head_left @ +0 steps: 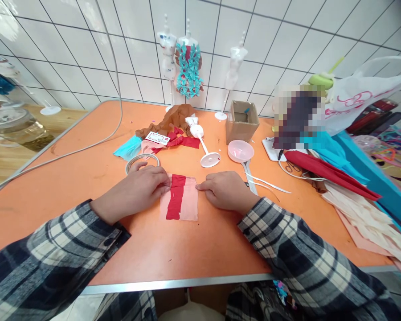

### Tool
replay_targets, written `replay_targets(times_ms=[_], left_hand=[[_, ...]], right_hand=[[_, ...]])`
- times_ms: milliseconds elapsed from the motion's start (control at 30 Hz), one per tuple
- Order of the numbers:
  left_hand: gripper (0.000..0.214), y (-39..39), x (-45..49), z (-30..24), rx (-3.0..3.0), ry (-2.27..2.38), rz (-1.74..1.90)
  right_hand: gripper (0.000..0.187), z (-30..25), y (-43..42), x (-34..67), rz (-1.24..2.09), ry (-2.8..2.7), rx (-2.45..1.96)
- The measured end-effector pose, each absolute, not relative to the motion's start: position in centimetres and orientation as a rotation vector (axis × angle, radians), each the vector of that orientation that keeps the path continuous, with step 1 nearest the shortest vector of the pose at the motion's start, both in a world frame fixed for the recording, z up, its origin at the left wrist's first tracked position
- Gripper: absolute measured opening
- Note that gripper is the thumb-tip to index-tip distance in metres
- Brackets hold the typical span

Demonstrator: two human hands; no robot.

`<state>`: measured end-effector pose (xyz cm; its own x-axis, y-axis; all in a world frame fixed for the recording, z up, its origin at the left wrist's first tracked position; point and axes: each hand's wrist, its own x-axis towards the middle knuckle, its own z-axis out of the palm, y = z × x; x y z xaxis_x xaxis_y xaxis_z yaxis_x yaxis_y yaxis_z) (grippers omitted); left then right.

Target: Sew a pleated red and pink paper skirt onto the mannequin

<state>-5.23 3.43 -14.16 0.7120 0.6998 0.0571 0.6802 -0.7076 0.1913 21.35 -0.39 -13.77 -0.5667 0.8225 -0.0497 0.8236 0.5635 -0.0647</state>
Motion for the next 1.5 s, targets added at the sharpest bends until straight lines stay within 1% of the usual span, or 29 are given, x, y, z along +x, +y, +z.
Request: replay_targets(times_ms=[100,233,533,700,800,867,933,1167,1333,1400,1500], left_hand=[[0.025,3.6,-5.1,-14.3,2.714,1.117,0.158],[0.027,4.0,-5.4,-14.6,2.72,1.236,0.152],[0.024,5.7,-7.2,-14.4,2.828,1.065,0.197],[0.034,4.8,-6.4,-13.6,2.876,1.144,0.375],[0.037,3.6,-5.4,-13.2,2.93,0.896,0.41],[0.042,3.0,-5.0,-13.2,2.966,0.705,0.322],[0.046,2.8,-4.7,-13.5,2.997,0.627,0.232],[0.04,3.2,-5.1,-14.4,3.062,0.759,0.158],[0.037,3.5,-5.1,-14.7,2.984,0.818,0.162],[0.036,3.6,-4.9,-14.7,2.921,0.826,0.188],[0.035,3.6,-4.5,-14.4,2.836,0.847,0.222]], right_hand=[[0.039,-13.8,-0.2,21.5,-0.145,2.779,1.462],[0.038,-13.9,0.0,21.6,-0.148,2.792,1.45],[0.04,-13.9,0.3,21.7,-0.19,2.778,1.444],[0.039,-14.2,0.4,21.9,-0.172,2.806,1.415],[0.039,-14.4,0.5,22.0,-0.15,2.841,1.408],[0.04,-14.5,0.5,22.0,-0.149,2.856,1.406],[0.04,-14.6,0.5,22.0,-0.157,2.856,1.406],[0.039,-14.3,0.6,21.9,-0.171,2.84,1.394],[0.037,-14.6,0.4,21.9,-0.186,2.864,1.423],[0.037,-15.0,0.5,22.0,-0.251,2.911,1.497],[0.037,-15.6,0.8,22.3,-0.397,2.987,1.734]])
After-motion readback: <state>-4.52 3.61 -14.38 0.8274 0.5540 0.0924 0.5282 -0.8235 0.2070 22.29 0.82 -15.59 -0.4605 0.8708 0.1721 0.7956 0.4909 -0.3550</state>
